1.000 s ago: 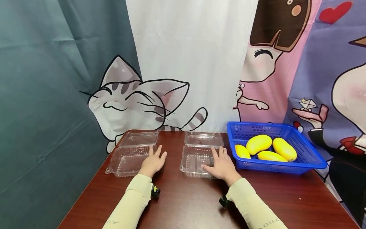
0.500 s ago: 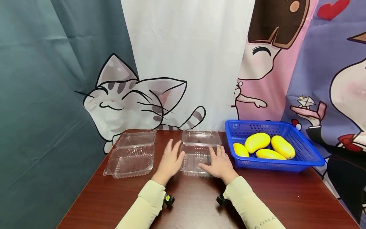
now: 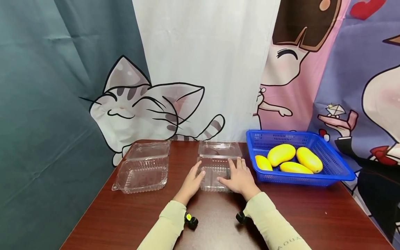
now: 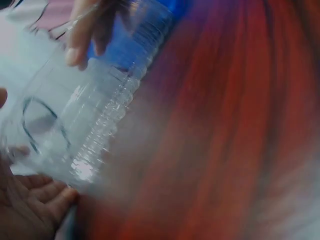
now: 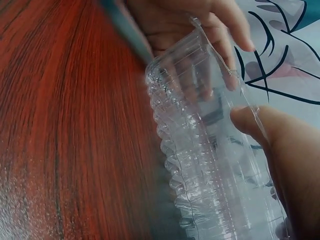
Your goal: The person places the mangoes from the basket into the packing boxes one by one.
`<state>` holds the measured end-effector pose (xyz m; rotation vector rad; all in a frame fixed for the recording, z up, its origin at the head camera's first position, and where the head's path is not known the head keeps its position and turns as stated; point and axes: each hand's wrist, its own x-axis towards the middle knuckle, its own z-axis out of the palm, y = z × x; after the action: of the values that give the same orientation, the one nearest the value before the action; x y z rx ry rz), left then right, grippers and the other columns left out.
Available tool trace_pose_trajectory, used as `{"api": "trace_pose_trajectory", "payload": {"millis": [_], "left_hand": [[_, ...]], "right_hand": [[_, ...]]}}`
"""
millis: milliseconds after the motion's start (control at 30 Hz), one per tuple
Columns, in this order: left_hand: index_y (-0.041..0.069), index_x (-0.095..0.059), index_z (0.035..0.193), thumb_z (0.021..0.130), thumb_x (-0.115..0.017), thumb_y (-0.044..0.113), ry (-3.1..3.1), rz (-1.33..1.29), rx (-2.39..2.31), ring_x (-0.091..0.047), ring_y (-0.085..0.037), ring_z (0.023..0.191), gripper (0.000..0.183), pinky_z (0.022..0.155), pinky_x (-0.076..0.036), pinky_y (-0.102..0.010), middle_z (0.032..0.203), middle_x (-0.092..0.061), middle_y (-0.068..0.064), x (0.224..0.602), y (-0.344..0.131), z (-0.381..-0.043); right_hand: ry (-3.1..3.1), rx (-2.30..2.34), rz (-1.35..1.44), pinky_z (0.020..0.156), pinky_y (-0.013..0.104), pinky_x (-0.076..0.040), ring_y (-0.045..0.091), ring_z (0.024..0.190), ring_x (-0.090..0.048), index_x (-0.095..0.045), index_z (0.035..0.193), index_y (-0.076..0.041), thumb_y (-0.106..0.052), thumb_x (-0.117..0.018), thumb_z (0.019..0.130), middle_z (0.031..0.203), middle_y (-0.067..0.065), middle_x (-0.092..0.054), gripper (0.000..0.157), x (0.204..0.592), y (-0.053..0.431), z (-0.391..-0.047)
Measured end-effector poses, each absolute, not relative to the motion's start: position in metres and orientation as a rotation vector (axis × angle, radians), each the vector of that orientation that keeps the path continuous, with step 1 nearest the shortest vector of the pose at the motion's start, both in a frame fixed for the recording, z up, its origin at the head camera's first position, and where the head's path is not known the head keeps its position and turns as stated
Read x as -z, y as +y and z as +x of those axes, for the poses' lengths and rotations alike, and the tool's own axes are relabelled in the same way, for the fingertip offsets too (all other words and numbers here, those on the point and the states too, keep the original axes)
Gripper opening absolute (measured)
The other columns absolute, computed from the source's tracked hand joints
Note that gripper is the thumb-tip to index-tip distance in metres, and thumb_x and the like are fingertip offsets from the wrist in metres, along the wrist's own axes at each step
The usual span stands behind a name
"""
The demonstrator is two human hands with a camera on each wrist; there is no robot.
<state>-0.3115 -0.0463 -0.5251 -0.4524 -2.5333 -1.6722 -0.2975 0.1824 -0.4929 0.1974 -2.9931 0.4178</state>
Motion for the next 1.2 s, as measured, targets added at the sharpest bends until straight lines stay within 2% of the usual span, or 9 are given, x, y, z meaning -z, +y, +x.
{"api": "trace_pose_trajectory", "payload": {"millis": [167, 300, 400, 533, 600, 667, 800, 967, 1200], "left_hand": [[0.013, -0.035, 0.158, 0.105, -0.050, 0.021, -2.493, -0.494, 1.777, -0.030, -0.037, 0.147, 0.056, 0.116, -0.026, -0.060, 0.160, -0.034, -0.017, 0.537, -0.054, -0.309], [0.011, -0.033, 0.158, 0.106, -0.048, 0.020, -2.472, -0.537, 1.780, -0.030, -0.038, 0.147, 0.055, 0.115, -0.027, -0.061, 0.160, -0.033, -0.018, 0.540, -0.056, -0.310], [0.010, -0.033, 0.157, 0.106, -0.047, 0.019, -2.463, -0.560, 1.779, -0.031, -0.039, 0.147, 0.054, 0.114, -0.028, -0.061, 0.160, -0.033, -0.019, 0.540, -0.056, -0.309], [0.005, -0.035, 0.155, 0.105, -0.047, 0.016, -2.426, -0.591, 1.752, -0.033, -0.041, 0.145, 0.053, 0.114, -0.029, -0.061, 0.158, -0.035, -0.022, 0.538, -0.057, -0.307], [0.003, -0.037, 0.154, 0.105, -0.047, 0.016, -2.414, -0.608, 1.727, -0.034, -0.042, 0.144, 0.052, 0.113, -0.029, -0.062, 0.156, -0.037, -0.023, 0.537, -0.058, -0.307], [0.002, -0.037, 0.153, 0.104, -0.046, 0.015, -2.407, -0.622, 1.708, -0.034, -0.042, 0.144, 0.052, 0.114, -0.028, -0.062, 0.156, -0.038, -0.023, 0.537, -0.058, -0.307], [0.002, -0.037, 0.154, 0.105, -0.046, 0.015, -2.416, -0.625, 1.691, -0.033, -0.040, 0.145, 0.052, 0.116, -0.026, -0.060, 0.157, -0.037, -0.021, 0.539, -0.057, -0.308], [0.004, -0.037, 0.154, 0.105, -0.046, 0.017, -2.444, -0.611, 1.675, -0.034, -0.039, 0.145, 0.052, 0.116, -0.027, -0.060, 0.156, -0.038, -0.021, 0.539, -0.057, -0.309], [0.002, -0.039, 0.153, 0.104, -0.047, 0.016, -2.443, -0.631, 1.621, -0.038, -0.043, 0.141, 0.051, 0.113, -0.030, -0.062, 0.153, -0.041, -0.024, 0.537, -0.058, -0.306]], "right_hand": [[-2.964, -0.452, 0.210, 0.115, 0.063, -0.025, 0.051, 0.149, -0.017, -0.034, 0.156, -0.004, -0.070, -0.062, 0.084, 0.158, 0.035, -0.023, 0.102, 0.492, 0.182, -0.296], [-2.867, -0.524, 0.280, 0.116, 0.063, -0.024, 0.050, 0.147, -0.024, -0.039, 0.153, -0.003, -0.061, -0.066, 0.087, 0.155, 0.032, -0.034, 0.092, 0.490, 0.185, -0.294], [-2.734, -0.562, 0.398, 0.115, 0.061, -0.028, 0.047, 0.140, -0.040, -0.050, 0.144, -0.002, -0.050, -0.070, 0.088, 0.145, 0.026, -0.050, 0.076, 0.485, 0.187, -0.290], [-2.543, -0.621, 0.528, 0.104, 0.053, -0.043, 0.036, 0.115, -0.061, -0.068, 0.119, -0.004, -0.033, -0.072, 0.091, 0.119, 0.014, -0.068, 0.041, 0.462, 0.192, -0.281], [-2.484, -0.661, 0.519, 0.095, 0.049, -0.050, 0.031, 0.103, -0.065, -0.071, 0.109, -0.007, -0.029, -0.071, 0.092, 0.109, 0.009, -0.071, 0.027, 0.443, 0.197, -0.278], [-2.456, -0.691, 0.460, 0.088, 0.048, -0.052, 0.028, 0.098, -0.066, -0.072, 0.106, -0.010, -0.028, -0.069, 0.094, 0.105, 0.007, -0.071, 0.022, 0.426, 0.206, -0.277], [-2.468, -0.741, 0.270, 0.090, 0.052, -0.050, 0.032, 0.102, -0.064, -0.069, 0.112, -0.008, -0.030, -0.064, 0.097, 0.111, 0.013, -0.068, 0.027, 0.405, 0.238, -0.289], [-2.639, -0.788, 0.007, 0.096, 0.059, -0.045, 0.042, 0.113, -0.058, -0.058, 0.130, -0.002, -0.036, -0.055, 0.101, 0.126, 0.025, -0.061, 0.045, 0.410, 0.285, -0.308], [-2.943, -0.748, -0.126, 0.097, 0.062, -0.045, 0.046, 0.114, -0.057, -0.049, 0.139, 0.004, -0.039, -0.061, 0.097, 0.129, 0.032, -0.059, 0.061, 0.419, 0.308, -0.318]]}}
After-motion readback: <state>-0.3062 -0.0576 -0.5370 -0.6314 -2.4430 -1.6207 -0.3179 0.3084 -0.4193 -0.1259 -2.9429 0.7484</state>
